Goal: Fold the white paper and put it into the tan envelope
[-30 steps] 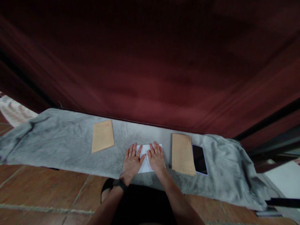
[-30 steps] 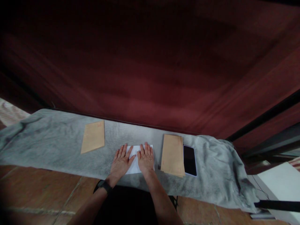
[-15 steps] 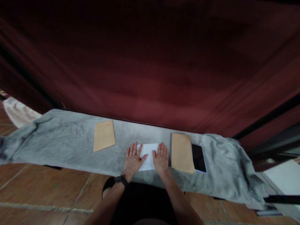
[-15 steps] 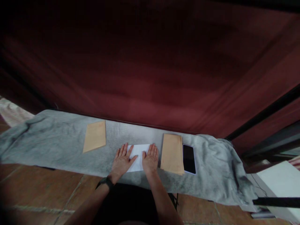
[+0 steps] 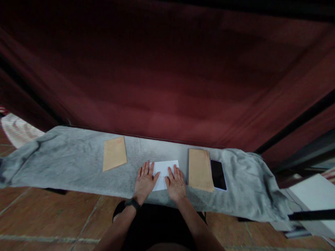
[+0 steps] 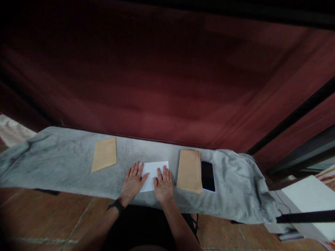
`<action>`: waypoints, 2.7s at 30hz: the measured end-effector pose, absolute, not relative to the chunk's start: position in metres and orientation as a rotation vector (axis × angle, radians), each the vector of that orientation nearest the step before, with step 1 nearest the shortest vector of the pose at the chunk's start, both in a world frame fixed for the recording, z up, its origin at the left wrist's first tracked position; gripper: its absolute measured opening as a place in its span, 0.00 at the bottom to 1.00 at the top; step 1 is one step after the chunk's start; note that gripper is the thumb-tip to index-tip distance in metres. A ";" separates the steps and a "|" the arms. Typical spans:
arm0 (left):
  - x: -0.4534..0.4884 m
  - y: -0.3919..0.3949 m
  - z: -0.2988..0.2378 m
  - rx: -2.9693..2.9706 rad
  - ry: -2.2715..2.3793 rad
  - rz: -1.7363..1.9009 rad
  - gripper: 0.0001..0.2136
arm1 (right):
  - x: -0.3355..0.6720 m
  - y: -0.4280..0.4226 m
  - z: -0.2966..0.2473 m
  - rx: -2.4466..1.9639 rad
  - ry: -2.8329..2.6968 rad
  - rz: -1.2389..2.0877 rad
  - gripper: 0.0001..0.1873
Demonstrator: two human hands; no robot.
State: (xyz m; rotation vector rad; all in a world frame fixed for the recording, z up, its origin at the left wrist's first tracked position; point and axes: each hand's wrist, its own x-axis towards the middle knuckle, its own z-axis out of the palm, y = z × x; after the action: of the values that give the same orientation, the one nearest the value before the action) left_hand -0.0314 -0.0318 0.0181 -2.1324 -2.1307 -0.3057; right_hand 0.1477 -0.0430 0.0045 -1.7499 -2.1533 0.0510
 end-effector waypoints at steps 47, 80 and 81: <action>0.008 -0.034 0.016 -2.331 -2.003 -0.430 0.26 | 0.154 -0.044 0.004 -1.787 -2.122 0.136 0.28; -0.086 0.011 0.059 -2.360 -2.707 -0.754 0.02 | 0.160 -0.048 0.022 -1.745 -2.195 0.280 0.26; -0.088 0.009 0.059 -2.352 -2.765 -0.814 0.03 | 0.160 -0.047 0.021 -1.735 -2.194 0.273 0.26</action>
State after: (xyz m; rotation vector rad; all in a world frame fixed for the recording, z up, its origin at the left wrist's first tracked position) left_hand -0.0883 0.0089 0.0589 -2.3520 -2.7654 -0.8142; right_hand 0.1599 -0.0473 0.0214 -1.7352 -2.1936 0.2735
